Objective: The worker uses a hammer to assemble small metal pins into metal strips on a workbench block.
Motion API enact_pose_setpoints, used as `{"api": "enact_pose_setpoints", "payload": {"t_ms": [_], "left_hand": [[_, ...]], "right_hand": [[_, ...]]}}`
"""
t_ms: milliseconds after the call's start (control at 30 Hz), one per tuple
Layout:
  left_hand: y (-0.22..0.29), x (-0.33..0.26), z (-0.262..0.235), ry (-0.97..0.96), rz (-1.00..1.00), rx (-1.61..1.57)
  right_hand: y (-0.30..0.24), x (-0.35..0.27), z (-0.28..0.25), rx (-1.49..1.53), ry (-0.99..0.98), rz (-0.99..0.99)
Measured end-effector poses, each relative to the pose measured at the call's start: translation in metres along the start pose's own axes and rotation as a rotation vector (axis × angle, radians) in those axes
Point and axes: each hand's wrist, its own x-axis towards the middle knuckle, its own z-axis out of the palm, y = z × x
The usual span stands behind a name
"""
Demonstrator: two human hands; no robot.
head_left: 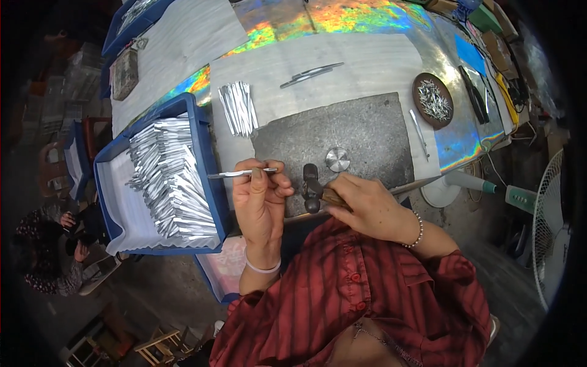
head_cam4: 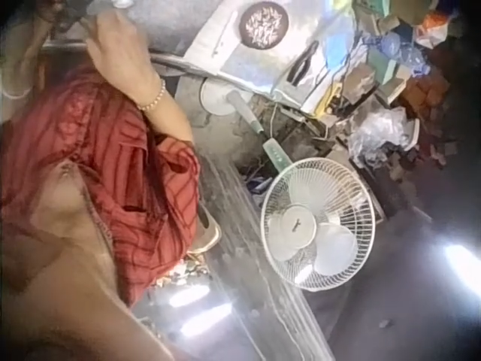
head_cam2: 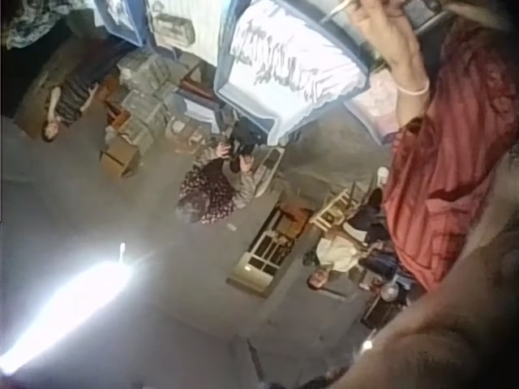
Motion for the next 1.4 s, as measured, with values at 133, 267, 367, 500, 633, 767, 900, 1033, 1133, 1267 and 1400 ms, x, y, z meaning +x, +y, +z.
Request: {"api": "enact_pose_setpoints", "payload": {"t_ms": [133,267,367,500,633,767,900,1033,1133,1267,1400], "left_hand": [[0.003,-0.007,-0.009,0.017,0.035,0.028],[0.008,-0.021,-0.019,0.003,0.071,0.093],[0.008,-0.038,-0.026,-0.003,0.096,0.212],[-0.012,-0.063,-0.044,0.035,0.069,0.290],[-0.010,-0.066,-0.047,-0.007,0.133,0.320],[-0.016,-0.069,-0.051,-0.024,0.126,0.311],[-0.017,-0.070,-0.052,-0.012,0.111,0.289],[-0.018,-0.071,-0.051,-0.015,0.116,0.289],[-0.020,-0.071,-0.054,-0.034,0.132,0.261],[-0.019,-0.072,-0.056,-0.039,0.122,0.237],[-0.017,-0.075,-0.059,-0.024,0.128,0.238]], "right_hand": [[0.005,-0.007,-0.001,0.038,0.094,0.017],[0.000,-0.026,-0.010,0.034,0.158,0.131],[0.008,-0.045,-0.004,-0.052,0.103,-0.012],[0.001,-0.060,0.027,-0.428,-0.075,-0.105],[0.010,-0.055,0.055,-0.559,-0.033,-0.160],[0.016,-0.049,0.065,-0.663,-0.003,-0.177],[0.012,-0.045,0.071,-0.726,0.000,-0.185],[0.008,-0.046,0.073,-0.760,-0.005,-0.173],[0.016,-0.044,0.079,-0.762,0.039,-0.214],[0.013,-0.033,0.079,-0.747,0.024,-0.231],[0.012,-0.026,0.076,-0.739,-0.013,-0.202]]}}
